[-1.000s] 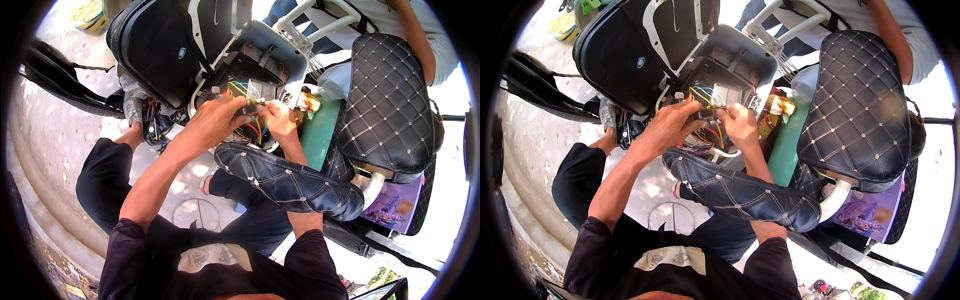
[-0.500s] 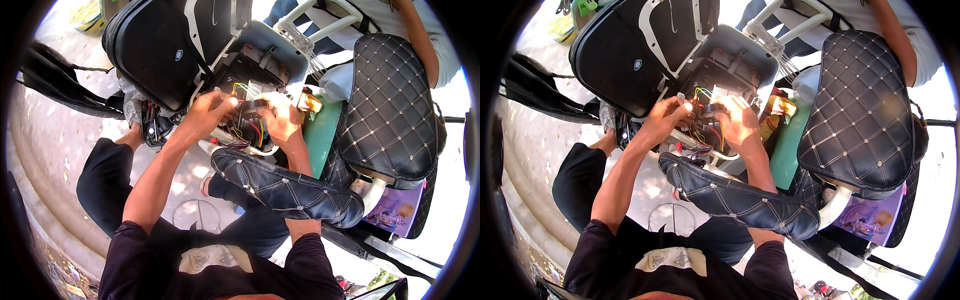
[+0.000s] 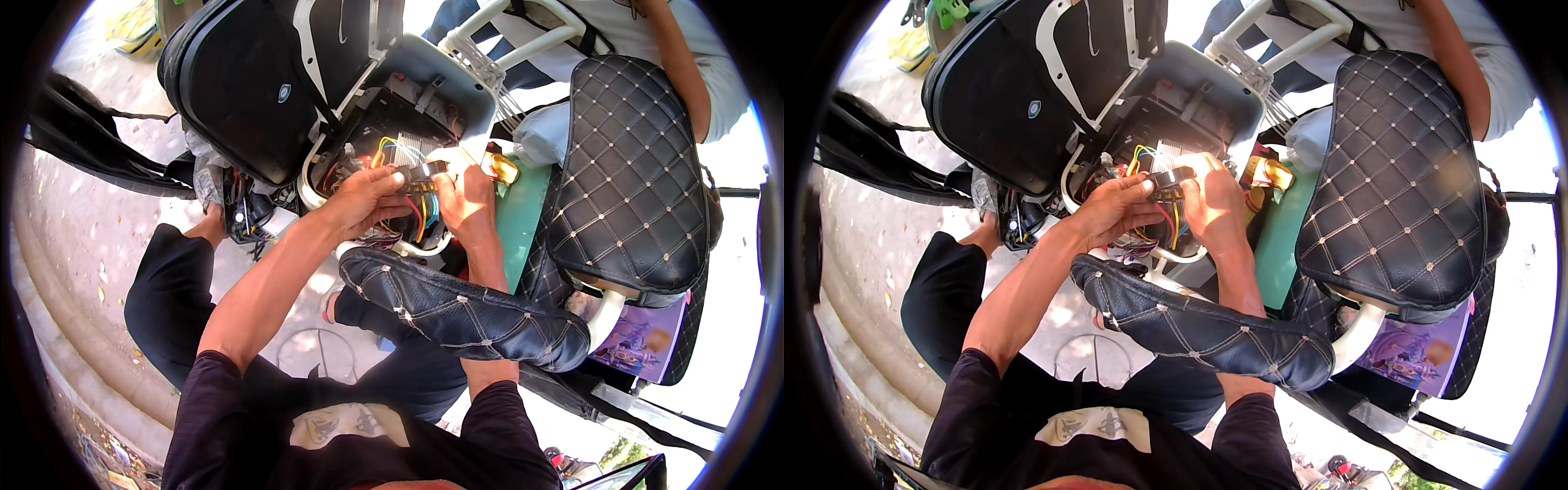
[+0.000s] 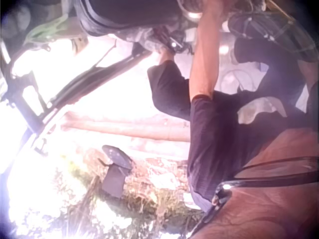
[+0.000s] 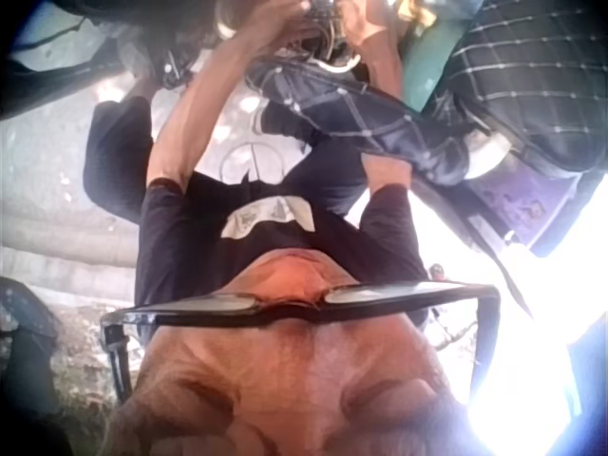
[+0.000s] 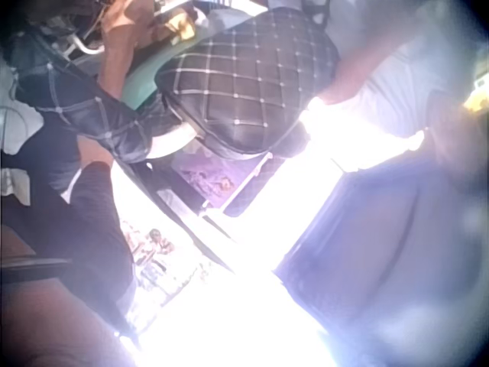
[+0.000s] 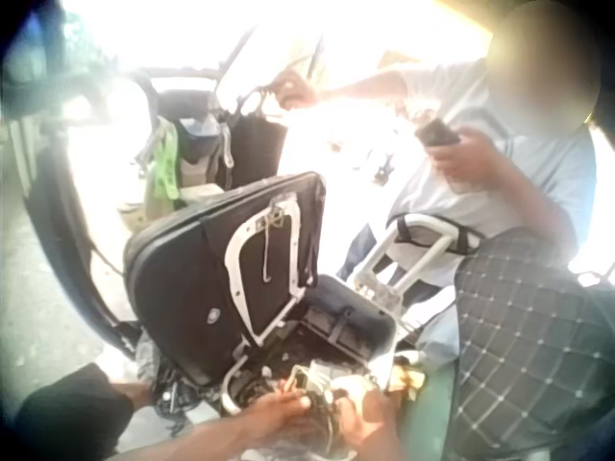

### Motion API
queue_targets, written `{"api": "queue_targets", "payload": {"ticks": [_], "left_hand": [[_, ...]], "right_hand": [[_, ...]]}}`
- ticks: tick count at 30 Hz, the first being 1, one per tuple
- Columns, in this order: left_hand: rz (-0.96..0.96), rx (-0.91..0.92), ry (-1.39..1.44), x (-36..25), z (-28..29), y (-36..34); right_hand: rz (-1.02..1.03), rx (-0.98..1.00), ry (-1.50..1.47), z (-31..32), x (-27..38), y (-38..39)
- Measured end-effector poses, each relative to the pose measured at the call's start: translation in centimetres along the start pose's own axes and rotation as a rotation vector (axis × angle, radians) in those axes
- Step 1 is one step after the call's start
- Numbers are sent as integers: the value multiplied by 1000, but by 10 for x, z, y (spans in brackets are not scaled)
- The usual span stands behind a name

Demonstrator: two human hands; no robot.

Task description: The person works on the wiring inside the under-seat compartment of a scooter, connecting and organizing wires by hand. The person then places a plastic cover over the compartment to close it.

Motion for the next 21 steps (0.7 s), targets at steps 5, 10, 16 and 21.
{"api": "queue_targets", "payload": {"ticks": [5, 10, 16, 21], "left_hand": [[-16, -57, -19, 1, -1, -1], [43, -60, 37, -3, 0, 0], [98, -126, -152, -1, -3, -11], [102, -186, -251, -4, -7, -12]], "right_hand": [[-11, -97, 36, 12, -14, -1], [12, -164, 118, 20, -29, -1], [-42, -178, 155, 24, -29, 2], [-3, -220, 171, 27, -33, 5]]}}
Point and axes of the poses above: each hand's wrist, its own y-axis away from the middle knuckle, its own z-axis out of the back of the hand, x = y × z, the point moved 6 cm from there along -y, towards the middle knuckle, and after that the axes turned 9 degrees about -z, right-handed, at the moved point
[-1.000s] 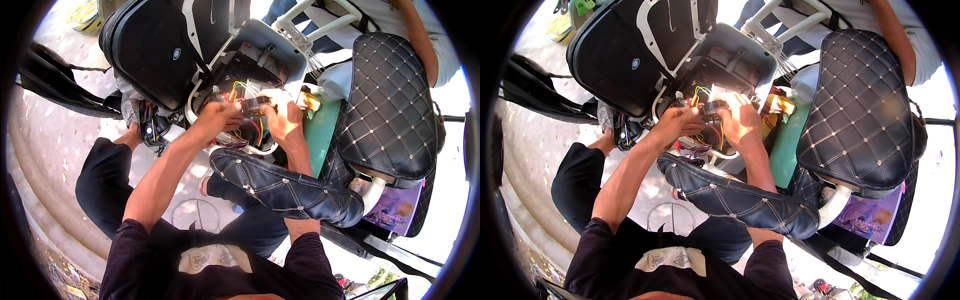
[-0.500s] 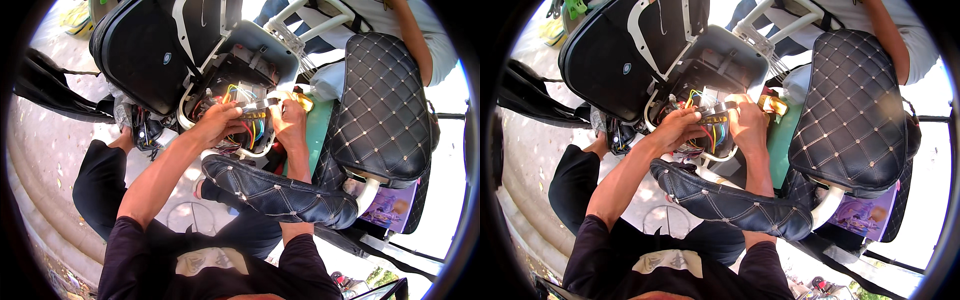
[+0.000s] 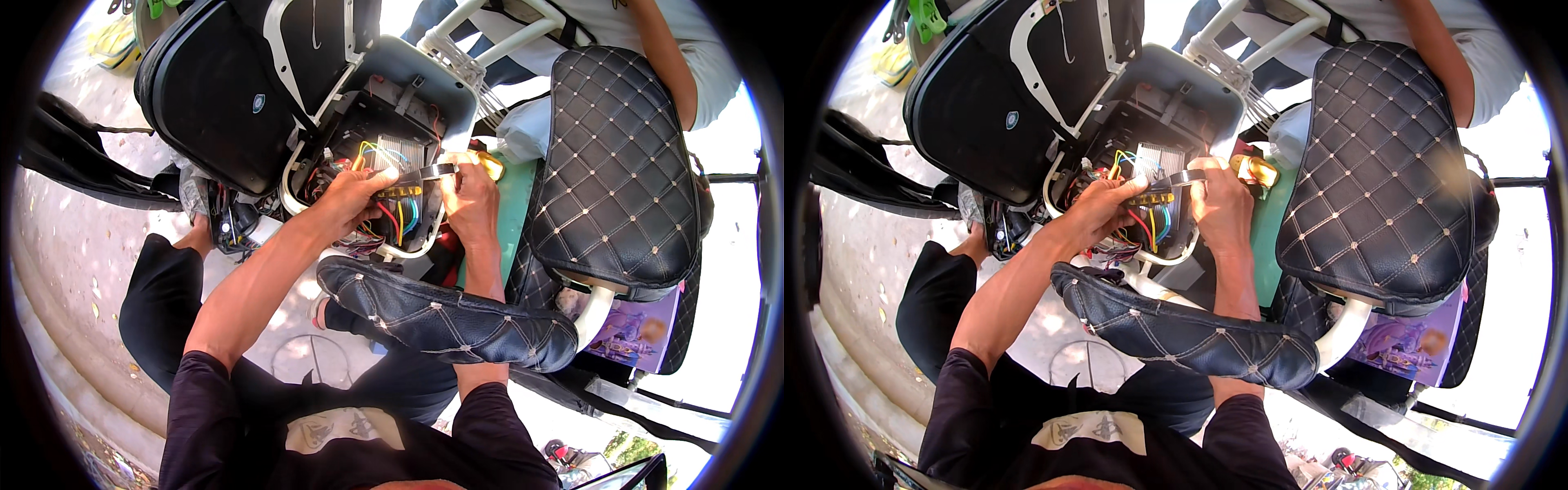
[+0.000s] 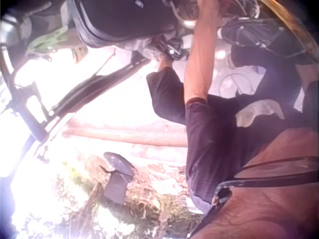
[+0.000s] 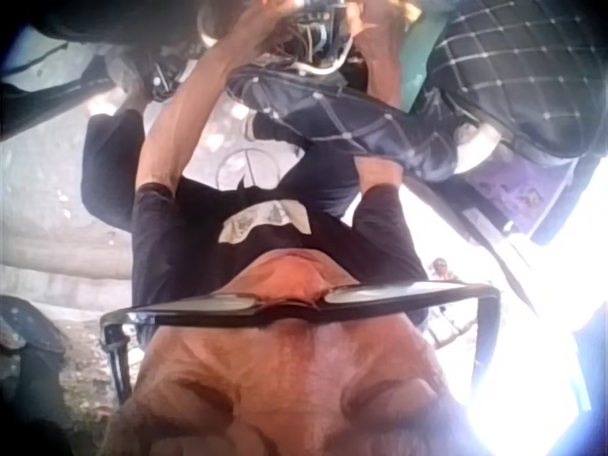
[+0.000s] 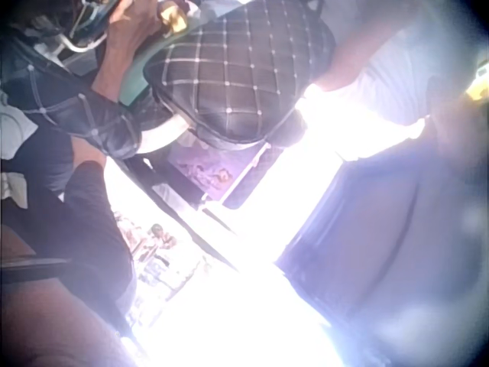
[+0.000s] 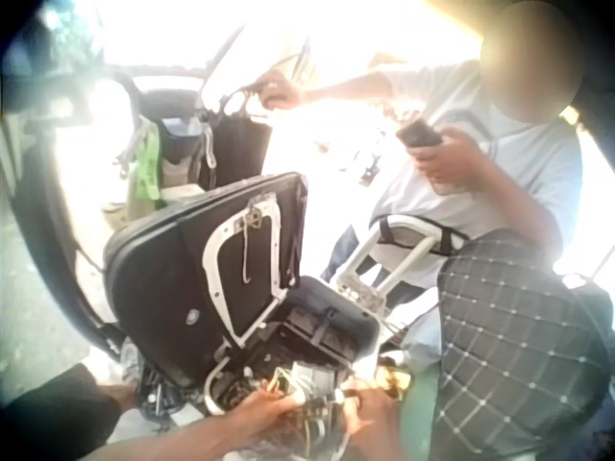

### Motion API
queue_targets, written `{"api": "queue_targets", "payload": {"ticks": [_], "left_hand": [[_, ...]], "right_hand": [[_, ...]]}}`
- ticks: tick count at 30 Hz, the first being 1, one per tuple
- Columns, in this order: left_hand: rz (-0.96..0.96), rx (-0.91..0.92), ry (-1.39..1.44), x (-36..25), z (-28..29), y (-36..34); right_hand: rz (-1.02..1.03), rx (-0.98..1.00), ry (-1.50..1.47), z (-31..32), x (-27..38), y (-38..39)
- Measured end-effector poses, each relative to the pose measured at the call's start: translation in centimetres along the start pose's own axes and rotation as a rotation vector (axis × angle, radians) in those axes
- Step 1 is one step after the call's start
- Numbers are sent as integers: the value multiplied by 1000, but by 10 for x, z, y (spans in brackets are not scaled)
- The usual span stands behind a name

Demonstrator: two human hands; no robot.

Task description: The person works on the wiring inside the under-seat compartment of a scooter, connecting and organizing wires by hand. The person then places a plastic cover over the compartment to close it.

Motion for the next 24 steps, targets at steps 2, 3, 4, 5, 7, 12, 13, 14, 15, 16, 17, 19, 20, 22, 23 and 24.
{"api": "queue_targets", "payload": {"ticks": [2, 3, 4, 5, 7, 12, 13, 14, 15, 16, 17, 19, 20, 22, 23, 24], "left_hand": [[-31, 1, 21, 1, 2, -2], [-46, 2, 31, 3, 4, -3], [-61, 4, 30, 3, 5, -4], [-76, 7, 29, 3, 5, -4], [-90, 6, 28, 2, 5, -4], [-76, -14, 6, 0, 5, -1], [-76, -18, 3, -2, 4, 1], [-77, -23, -1, -4, 3, 3], [-77, -28, -4, -5, 2, 4], [-82, -22, 11, -6, 1, 5], [-86, -16, 25, -6, 0, 5], [-101, -8, 34, -7, 1, 6], [-112, -5, 29, -6, 3, 6], [-131, -4, 42, -5, 6, 5], [-139, -2, 59, -4, 5, 5], [-147, -1, 76, -3, 5, 5]], "right_hand": [[-16, 8, 19, 1, 1, -1], [-5, 5, 27, 1, 0, -1], [6, 2, 35, 0, -2, -1], [17, 0, 43, -1, -4, 0], [10, 4, 12, -2, -8, 1], [-37, 24, -49, -3, -13, 2], [-46, 33, -38, -4, -15, 3], [-55, 42, -28, -5, -17, 4], [-55, 53, -27, -5, -17, 4], [-53, 64, -27, -5, -16, 4], [-51, 75, -27, -5, -16, 4], [-150, 152, -85, -9, -16, 5], [-199, 192, -115, -13, -16, 5], [-126, 127, -141, -23, -17, 8], [-91, 91, -151, -28, -19, 11], [-84, 119, -86, -36, -20, 13]]}}
Point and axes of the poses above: each hand's wrist, its own y-axis away from the middle knuckle, its own z-axis out of the back of the hand, x = y × z, the point moved 6 cm from there along -y, towards the middle knuckle, and after that the axes turned 9 degrees about -z, right-handed, at the moved point
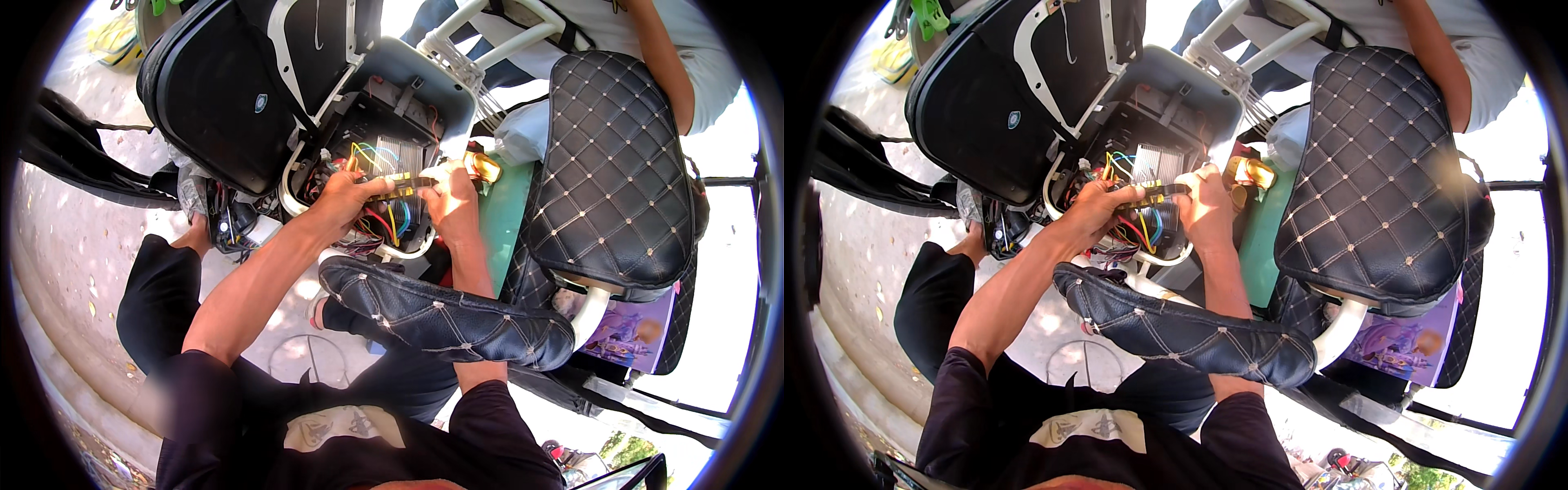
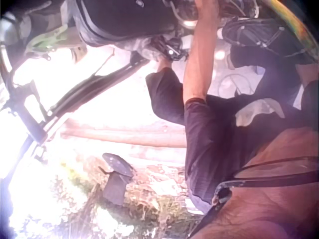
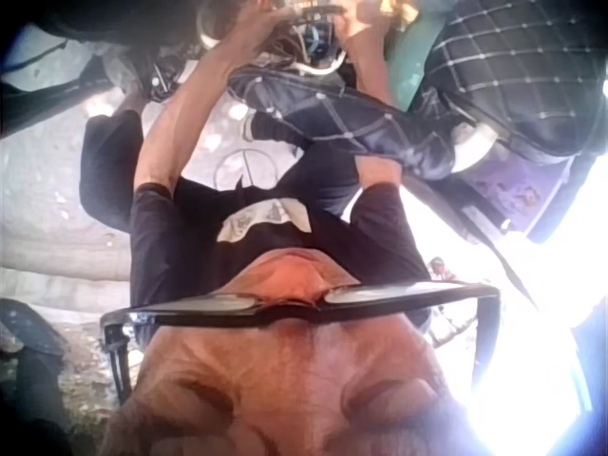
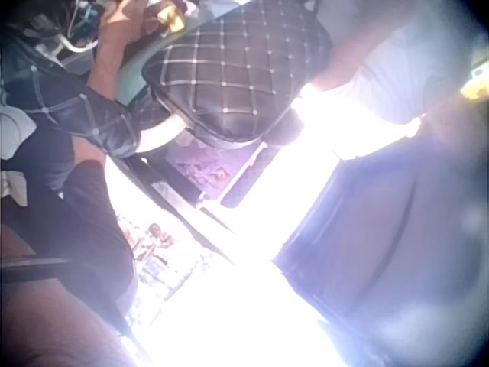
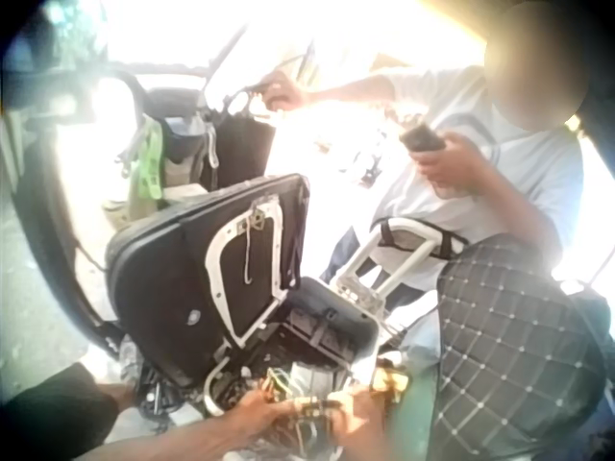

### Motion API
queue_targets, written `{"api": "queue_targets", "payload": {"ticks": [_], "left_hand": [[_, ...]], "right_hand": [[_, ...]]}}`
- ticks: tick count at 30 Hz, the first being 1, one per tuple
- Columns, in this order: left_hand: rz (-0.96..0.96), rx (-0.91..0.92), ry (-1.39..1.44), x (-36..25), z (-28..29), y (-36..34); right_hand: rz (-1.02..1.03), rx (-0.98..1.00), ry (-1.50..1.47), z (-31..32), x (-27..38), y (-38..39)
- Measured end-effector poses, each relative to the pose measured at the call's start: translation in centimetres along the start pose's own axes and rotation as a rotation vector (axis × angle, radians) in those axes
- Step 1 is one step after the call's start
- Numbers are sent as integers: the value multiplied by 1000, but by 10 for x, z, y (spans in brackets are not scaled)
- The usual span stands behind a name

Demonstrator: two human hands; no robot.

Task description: The person works on the wiring inside the under-seat compartment of a scooter, connecting and organizing wires by hand. The person then places a plastic cover over the compartment to close it.

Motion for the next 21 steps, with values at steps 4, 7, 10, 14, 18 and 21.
{"api": "queue_targets", "payload": {"ticks": [4, 7, 10, 14, 18, 21], "left_hand": [[30, 9, 18, 2, 3, 3], [26, 3, 13, 4, 5, 3], [23, 15, -55, 2, 8, 5], [15, 20, -111, 2, 13, 9], [73, 131, -156, -8, 3, 22], [180, 281, -85, -10, 24, 25]], "right_hand": [[16, 67, 86, -28, -5, -1], [-42, 147, -159, -44, -20, -5], [-322, 328, -389, -50, -38, -3], [-702, 546, -870, -57, -19, 11], [-455, 418, -691, -66, -32, 9], [-490, 507, -741, -66, -20, 8]]}}
Point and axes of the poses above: each hand's wrist, its own y-axis away from the middle knuckle, its own z-axis out of the back of the hand, x = y × z, the point moved 6 cm from there along -y, towards the middle knuckle, and after that the axes turned 9 degrees about -z, right-handed, at the moved point
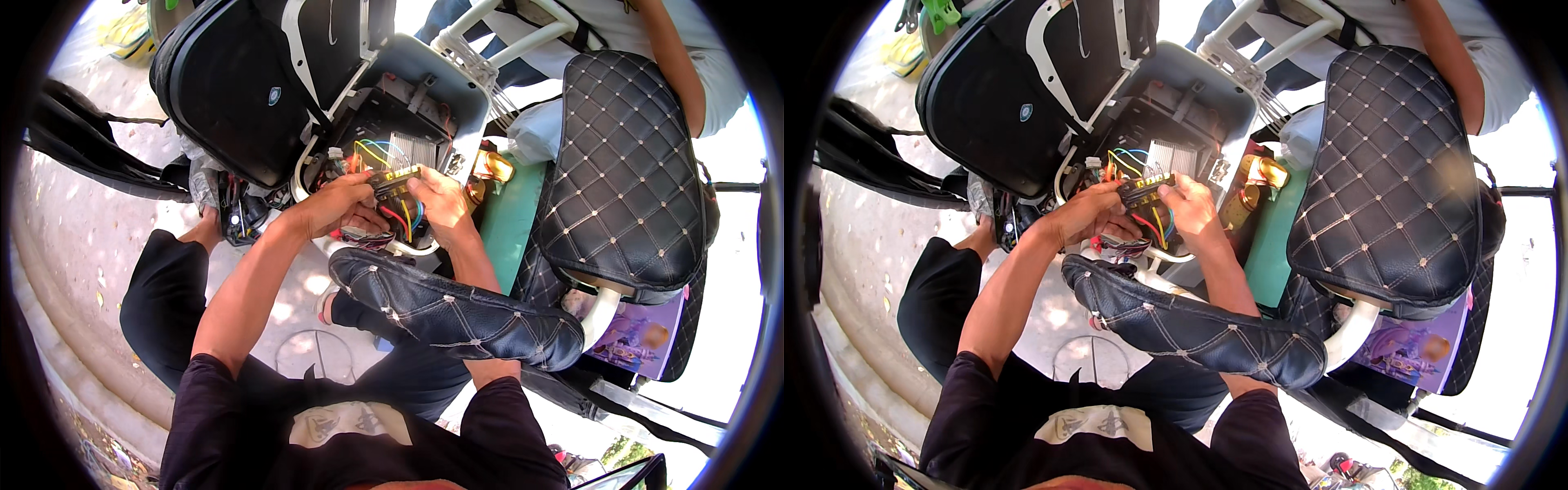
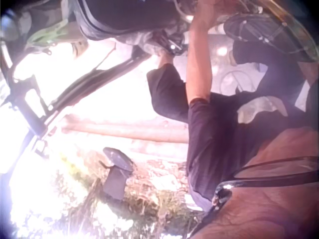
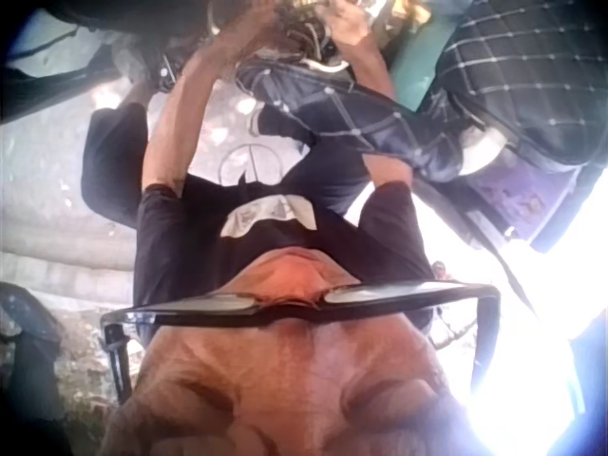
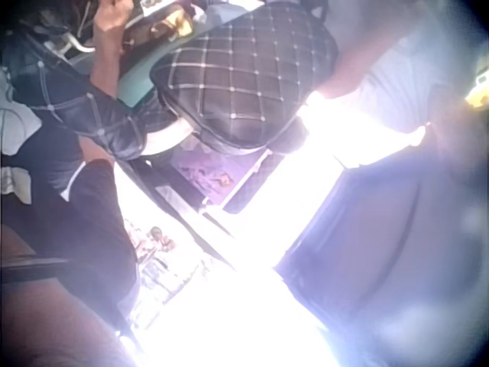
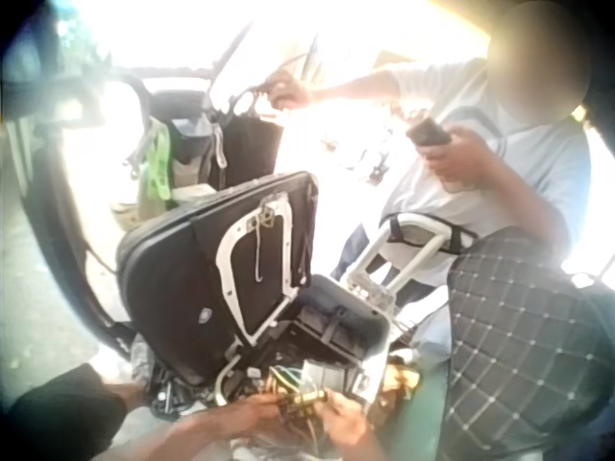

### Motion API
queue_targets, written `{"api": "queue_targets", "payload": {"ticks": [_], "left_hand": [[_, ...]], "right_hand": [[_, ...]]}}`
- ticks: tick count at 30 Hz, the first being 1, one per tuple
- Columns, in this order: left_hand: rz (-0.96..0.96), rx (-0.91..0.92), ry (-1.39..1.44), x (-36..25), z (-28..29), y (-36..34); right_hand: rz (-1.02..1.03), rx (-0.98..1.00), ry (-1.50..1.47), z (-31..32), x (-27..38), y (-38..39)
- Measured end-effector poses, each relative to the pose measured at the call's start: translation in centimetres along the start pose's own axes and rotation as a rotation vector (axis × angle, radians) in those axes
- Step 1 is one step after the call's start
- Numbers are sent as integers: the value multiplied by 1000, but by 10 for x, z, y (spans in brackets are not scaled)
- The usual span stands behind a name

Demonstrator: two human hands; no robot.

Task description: The person works on the wiring inside the under-seat compartment of a scooter, connecting and organizing wires by hand. The person then places a plastic cover over the compartment to close it.

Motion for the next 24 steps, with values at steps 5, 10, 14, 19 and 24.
{"api": "queue_targets", "payload": {"ticks": [5, 10, 14, 19, 24], "left_hand": [[10, 131, -108, 1, 2, 1], [-68, -9, -346, 9, -6, -11], [-63, -20, -360, 8, -6, -11], [-195, -128, -443, 7, -12, -15], [-289, -249, -624, 11, 0, -21]], "right_hand": [[133, -26, 101, 0, 5, 2], [9, -3, -5, -3, 8, 11], [-17, -26, -58, -3, 15, 16], [-27, -10, -135, 0, 15, 19], [-65, -16, -102, 2, 14, 12]]}}
Point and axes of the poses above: each hand's wrist, its own y-axis away from the middle knuckle, its own z-axis out of the back of the hand, x = y × z, the point moved 6 cm from there along -y, towards the middle knuckle, and after that the axes turned 9 degrees about -z, right-handed, at the moved point
